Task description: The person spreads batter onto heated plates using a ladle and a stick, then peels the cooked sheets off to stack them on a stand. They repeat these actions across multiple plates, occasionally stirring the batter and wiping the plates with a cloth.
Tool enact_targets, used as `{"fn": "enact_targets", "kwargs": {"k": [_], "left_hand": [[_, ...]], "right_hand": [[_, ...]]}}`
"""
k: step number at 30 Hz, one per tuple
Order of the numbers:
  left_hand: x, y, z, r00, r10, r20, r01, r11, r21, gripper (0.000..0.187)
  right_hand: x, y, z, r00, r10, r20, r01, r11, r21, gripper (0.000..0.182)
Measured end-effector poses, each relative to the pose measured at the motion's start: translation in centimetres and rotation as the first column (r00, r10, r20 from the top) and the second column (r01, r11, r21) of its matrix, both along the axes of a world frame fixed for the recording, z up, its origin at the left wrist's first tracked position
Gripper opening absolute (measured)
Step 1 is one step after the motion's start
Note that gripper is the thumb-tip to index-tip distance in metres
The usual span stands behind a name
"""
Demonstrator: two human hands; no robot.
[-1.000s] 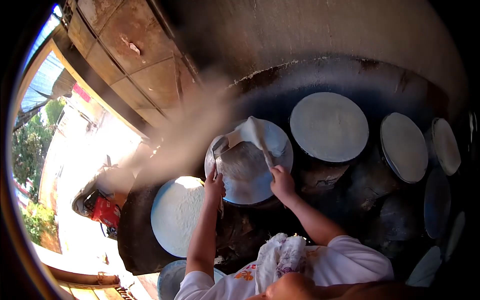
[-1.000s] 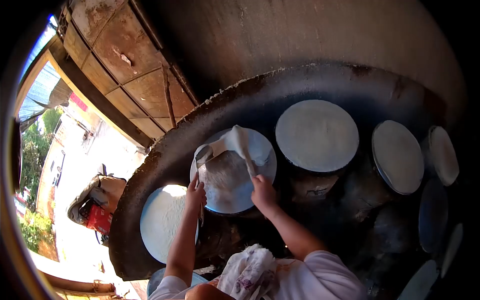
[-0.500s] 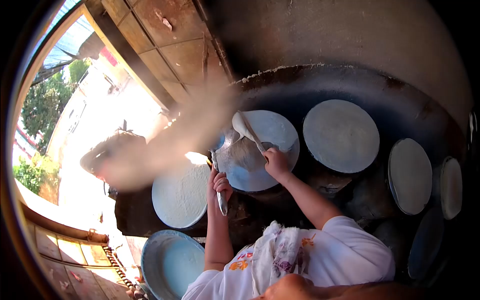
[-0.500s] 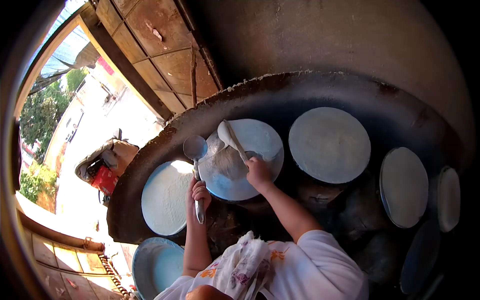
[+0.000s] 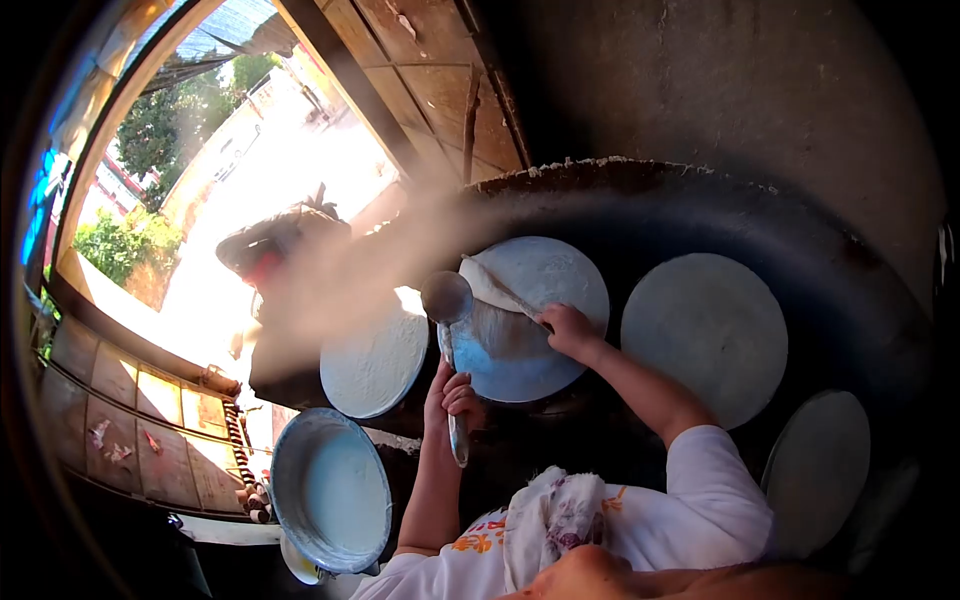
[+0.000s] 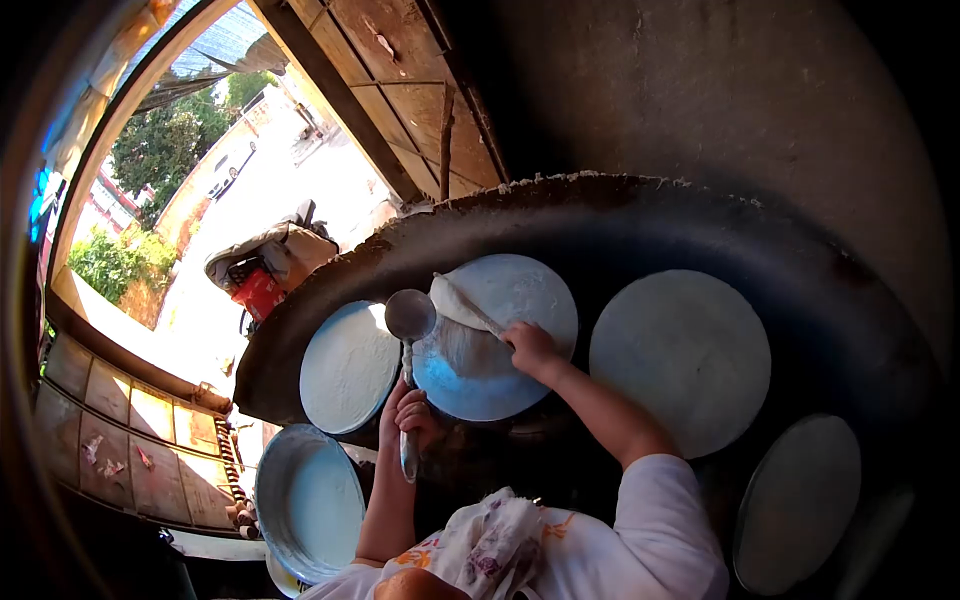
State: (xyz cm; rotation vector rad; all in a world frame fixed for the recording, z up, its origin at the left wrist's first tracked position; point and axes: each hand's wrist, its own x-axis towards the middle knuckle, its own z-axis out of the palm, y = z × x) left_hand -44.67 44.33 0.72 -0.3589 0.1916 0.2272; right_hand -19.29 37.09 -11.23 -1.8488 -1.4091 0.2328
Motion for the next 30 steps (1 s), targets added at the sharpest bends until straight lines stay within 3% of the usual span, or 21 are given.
{"fn": "enact_targets", "kwargs": {"k": [2,4,7,8,10,12,16,19,22,24,26,27,30], "left_hand": [[-0.4,-0.5,2.4,0.995,-0.022,0.093,0.006,0.987,0.162,0.041],[-1.3,-1.1,4.8,0.997,0.06,0.058,-0.075,0.942,0.326,0.03],[-0.4,0.8,1.7,0.985,0.151,-0.077,-0.107,0.905,0.412,0.032],[0.1,1.6,0.0,0.951,0.201,-0.234,-0.09,0.907,0.412,0.028],[-0.7,3.4,-5.4,0.959,0.193,-0.207,-0.154,0.969,0.19,0.023],[-1.4,1.8,-3.8,0.963,0.166,-0.214,-0.144,0.983,0.116,0.016],[-4.6,0.9,-0.7,0.945,0.217,-0.244,-0.148,0.951,0.272,0.018],[-4.9,1.4,0.0,0.869,0.333,-0.366,-0.129,0.867,0.482,0.034],[-2.3,2.4,-2.2,0.715,0.443,-0.54,-0.072,0.816,0.574,0.039],[-2.0,2.6,-2.0,0.762,0.429,-0.484,-0.176,0.858,0.483,0.038],[-3.7,1.4,-0.4,0.734,0.438,-0.518,-0.112,0.831,0.544,0.037],[-5.2,1.2,-0.3,0.801,0.414,-0.432,-0.139,0.831,0.539,0.038],[-5.0,1.2,0.8,0.66,0.479,-0.579,0.021,0.758,0.652,0.036]], "right_hand": [[1.2,-1.6,1.6,0.995,0.098,0.01,-0.098,0.995,0.018,0.024],[4.1,-4.2,3.1,0.976,0.218,-0.016,-0.217,0.974,0.065,0.023],[7.8,-3.9,2.0,0.985,-0.143,0.098,0.144,0.99,0.001,0.023],[7.9,-2.4,1.6,0.986,-0.135,0.1,0.138,0.99,-0.026,0.022],[6.7,1.7,-1.4,0.993,0.023,0.116,-0.022,1.0,-0.012,0.023],[5.1,2.9,-1.6,0.991,0.115,0.064,-0.113,0.993,-0.033,0.024],[4.4,-0.7,1.6,0.947,0.32,-0.028,-0.321,0.946,-0.05,0.025],[8.7,-0.2,2.3,0.967,0.209,-0.148,-0.205,0.978,0.04,0.025],[8.7,3.6,1.6,0.976,0.198,0.094,-0.195,0.98,-0.045,0.029],[7.0,4.1,0.9,0.942,0.334,0.023,-0.333,0.942,-0.051,0.03],[5.6,1.3,0.4,0.904,0.425,-0.04,-0.427,0.9,-0.092,0.03],[5.9,-0.2,1.5,0.885,0.464,-0.031,-0.464,0.876,-0.134,0.032],[8.6,0.4,2.8,0.868,0.487,-0.099,-0.496,0.861,-0.113,0.032]]}}
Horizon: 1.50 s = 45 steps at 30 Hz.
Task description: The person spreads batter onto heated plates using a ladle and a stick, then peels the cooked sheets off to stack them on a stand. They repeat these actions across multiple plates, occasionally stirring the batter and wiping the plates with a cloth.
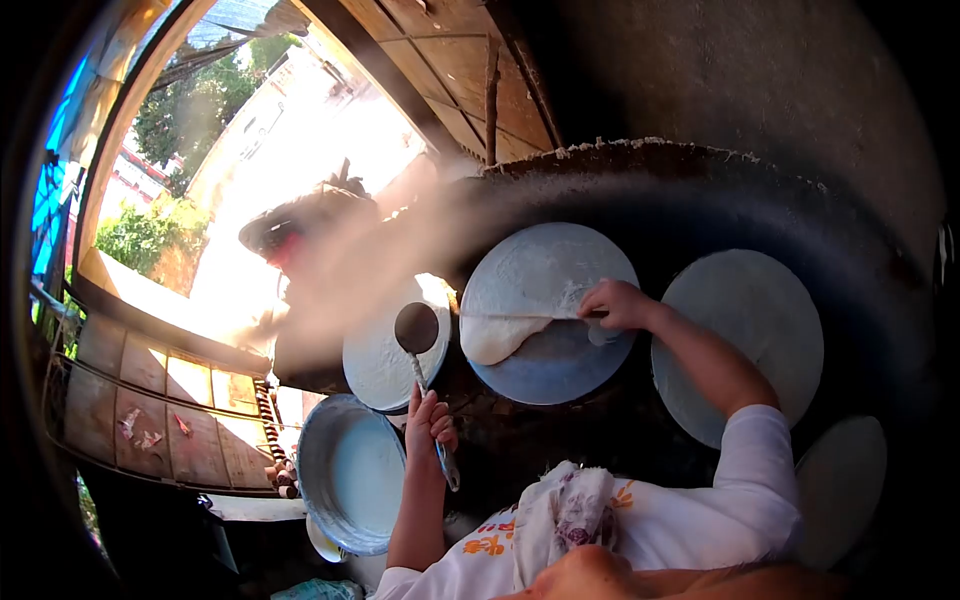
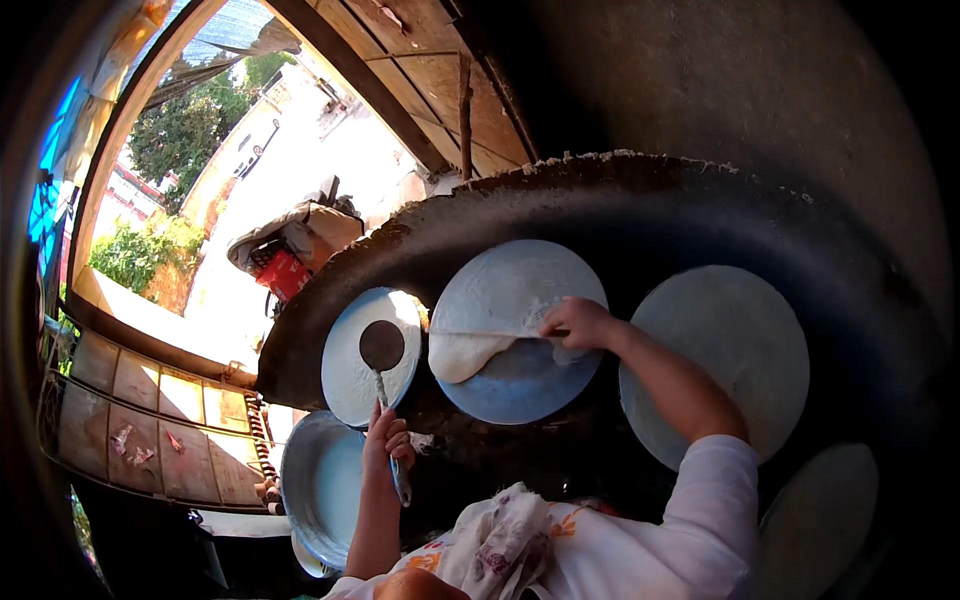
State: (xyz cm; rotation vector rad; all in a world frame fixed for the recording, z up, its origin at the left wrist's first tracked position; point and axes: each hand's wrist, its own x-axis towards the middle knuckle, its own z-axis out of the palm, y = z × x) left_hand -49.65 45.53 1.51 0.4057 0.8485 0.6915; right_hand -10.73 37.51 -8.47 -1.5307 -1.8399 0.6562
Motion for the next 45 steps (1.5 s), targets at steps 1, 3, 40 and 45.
{"fn": "enact_targets", "kwargs": {"k": [1,3,40,45], "left_hand": [[0.1,0.3,-0.5,0.998,0.03,0.055,-0.026,0.997,-0.074,0.036],[1.0,1.8,-1.9,0.981,0.094,0.171,-0.057,0.976,-0.21,0.035],[-17.4,5.1,3.2,0.604,-0.208,0.77,0.568,0.789,-0.233,0.03],[-19.3,4.3,3.5,0.641,-0.231,0.732,0.492,0.856,-0.16,0.04]], "right_hand": [[-0.2,1.1,-0.8,0.997,-0.066,-0.047,0.07,0.994,0.082,0.033],[-1.2,0.4,-0.2,0.997,0.008,-0.074,-0.008,1.0,0.01,0.034],[-42.1,2.7,-6.7,-0.286,-0.603,-0.745,0.766,0.323,-0.556,0.028],[-34.9,3.4,-4.4,-0.449,-0.471,-0.76,0.764,0.238,-0.599,0.024]]}}
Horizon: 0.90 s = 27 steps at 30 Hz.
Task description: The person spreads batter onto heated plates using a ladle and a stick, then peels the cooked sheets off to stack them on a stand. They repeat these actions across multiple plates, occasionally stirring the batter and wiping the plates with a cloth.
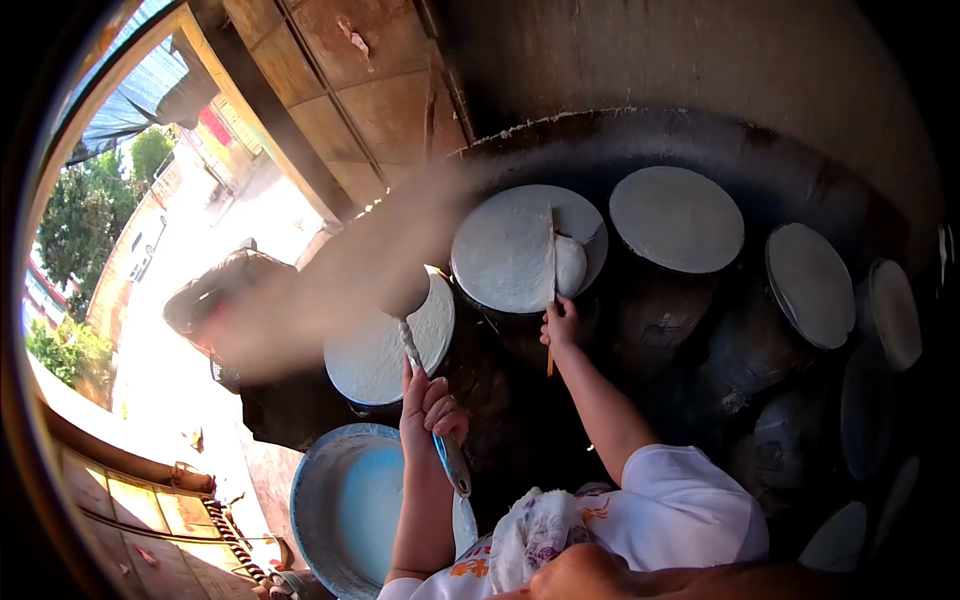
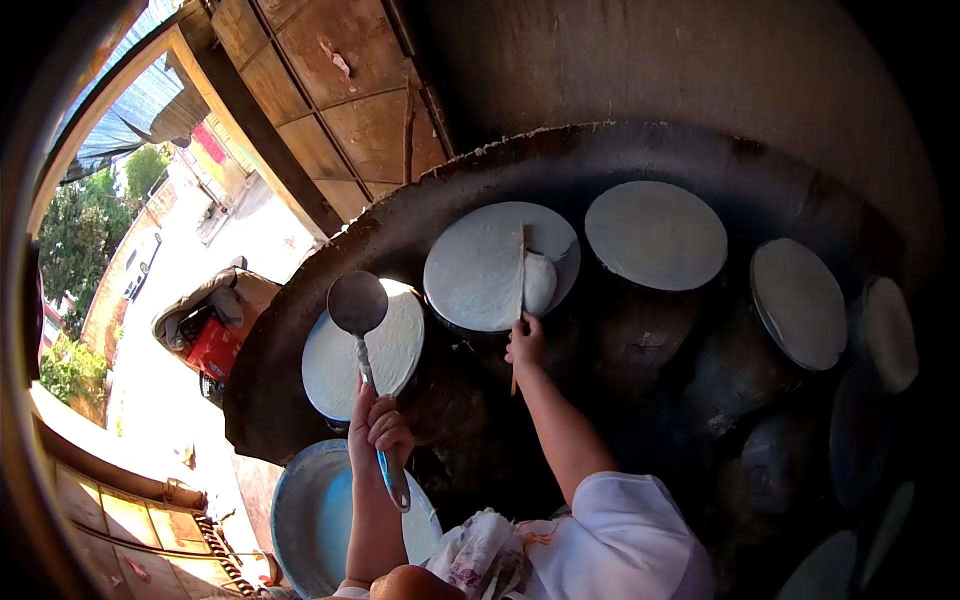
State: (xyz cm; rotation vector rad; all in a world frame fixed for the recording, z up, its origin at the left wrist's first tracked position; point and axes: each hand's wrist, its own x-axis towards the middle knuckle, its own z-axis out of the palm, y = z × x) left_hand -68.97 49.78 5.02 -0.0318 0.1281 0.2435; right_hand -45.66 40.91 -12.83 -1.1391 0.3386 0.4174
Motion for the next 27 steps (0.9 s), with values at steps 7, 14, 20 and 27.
{"fn": "enact_targets", "kwargs": {"k": [7,14,20,27], "left_hand": [[-0.2,0.7,-0.4,0.992,-0.046,-0.114,0.068,0.979,0.192,0.042],[5.4,-1.9,-2.0,0.983,-0.125,-0.137,0.15,0.971,0.186,0.042],[13.3,-2.3,-3.8,0.96,-0.141,-0.241,0.222,0.909,0.352,0.043],[20.6,-5.6,-4.1,0.942,-0.073,-0.328,0.179,0.934,0.308,0.037]], "right_hand": [[-6.2,-9.8,-2.1,0.917,0.397,0.05,-0.375,0.897,-0.236,0.032],[7.1,-11.3,-0.6,0.938,0.339,0.07,-0.299,0.895,-0.33,0.035],[2.2,-17.0,1.7,0.635,0.767,0.091,-0.651,0.594,-0.472,0.033],[13.2,-17.1,-1.1,0.656,0.617,0.435,-0.245,0.719,-0.65,0.034]]}}
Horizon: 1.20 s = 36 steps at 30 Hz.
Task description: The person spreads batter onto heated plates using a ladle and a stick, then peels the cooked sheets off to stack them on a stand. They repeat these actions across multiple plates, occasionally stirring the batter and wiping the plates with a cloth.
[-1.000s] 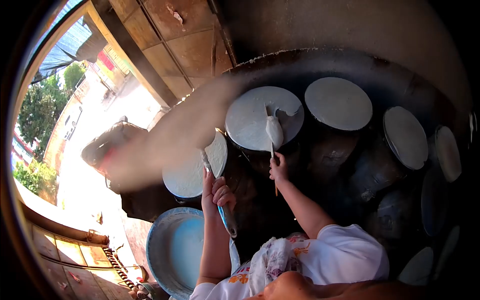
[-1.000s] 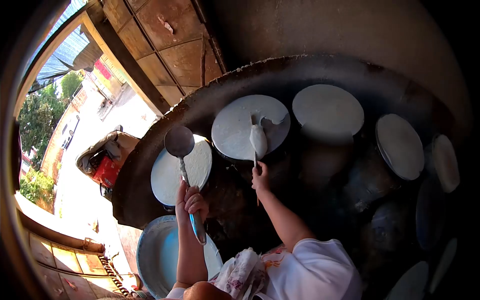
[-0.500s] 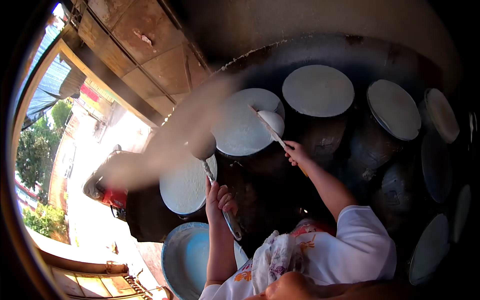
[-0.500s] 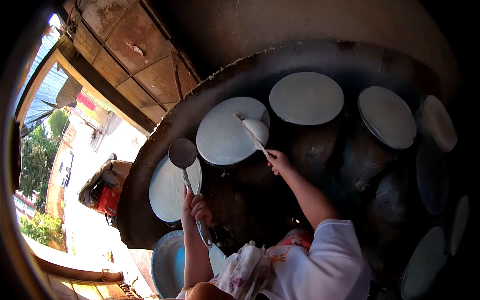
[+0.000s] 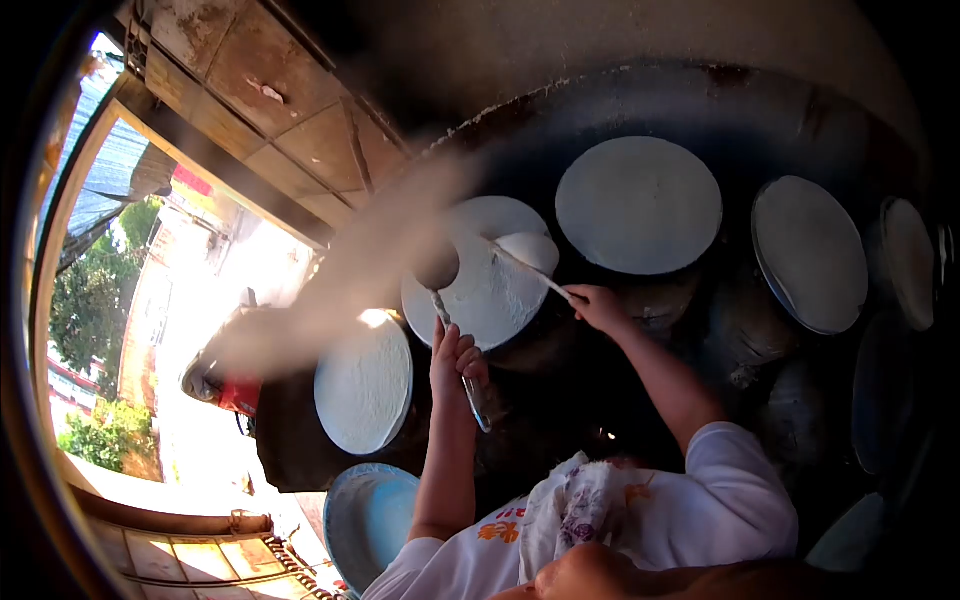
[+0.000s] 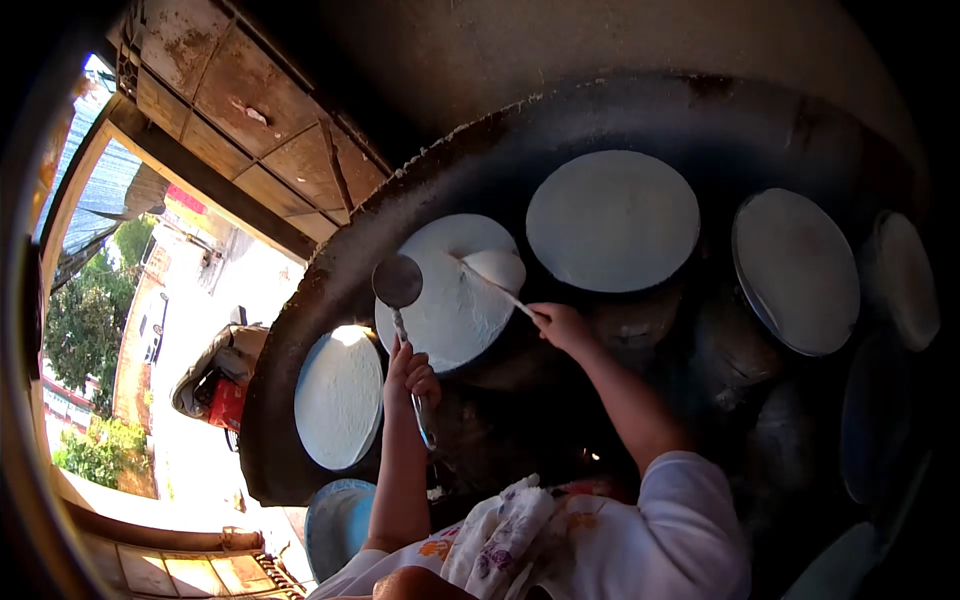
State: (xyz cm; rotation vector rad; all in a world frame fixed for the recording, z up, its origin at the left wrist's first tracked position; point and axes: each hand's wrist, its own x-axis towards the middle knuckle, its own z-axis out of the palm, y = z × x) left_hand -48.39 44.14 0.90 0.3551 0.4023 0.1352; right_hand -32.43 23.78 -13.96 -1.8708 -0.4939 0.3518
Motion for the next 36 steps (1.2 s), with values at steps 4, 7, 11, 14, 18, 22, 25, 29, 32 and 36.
{"fn": "enact_targets", "kwargs": {"k": [4,7,11,14,18,22,25,29,32,36], "left_hand": [[3.6,0.2,-1.4,0.988,-0.131,0.084,0.147,0.963,-0.227,0.028],[2.3,0.0,3.0,0.933,-0.251,0.257,0.349,0.807,-0.477,0.036],[6.0,1.9,-1.1,0.973,-0.21,0.098,0.232,0.898,-0.374,0.017],[8.7,2.9,-1.0,0.963,-0.245,0.111,0.266,0.804,-0.531,0.023],[7.8,3.9,-0.6,0.958,-0.274,0.088,0.276,0.791,-0.546,0.04],[10.7,5.1,-3.0,0.952,-0.305,0.025,0.28,0.835,-0.474,0.04],[9.4,5.5,-3.2,0.969,-0.247,0.016,0.229,0.872,-0.433,0.027],[6.8,1.3,-7.3,0.99,-0.005,-0.143,-0.049,0.928,-0.369,0.013],[6.5,-2.1,-9.7,0.988,0.135,-0.069,-0.15,0.934,-0.325,0.008],[4.6,-0.9,-4.3,0.972,0.105,0.21,0.134,0.484,-0.865,0.033]], "right_hand": [[-0.5,3.5,1.6,0.881,0.09,0.465,0.084,0.936,-0.341,0.033],[-2.8,-2.5,2.1,0.918,-0.188,0.348,0.282,0.928,-0.242,0.033],[-3.2,-0.3,0.4,0.903,-0.06,0.425,0.25,0.878,-0.408,0.036],[0.9,-0.9,-0.5,0.885,-0.064,0.462,0.255,0.896,-0.363,0.038],[0.2,-0.2,1.5,0.917,-0.042,0.397,0.127,0.974,-0.19,0.027],[-0.3,2.2,2.5,0.937,0.017,0.349,0.069,0.97,-0.232,0.025],[-4.2,-0.8,-1.3,0.956,-0.257,0.144,0.275,0.954,-0.121,0.027],[-11.3,3.0,-1.9,0.969,-0.212,-0.13,0.222,0.973,0.065,0.029],[-8.7,6.3,-2.5,0.987,-0.081,0.142,0.089,0.995,-0.047,0.035],[-6.6,5.6,5.1,0.936,-0.16,0.313,0.178,0.983,-0.031,0.03]]}}
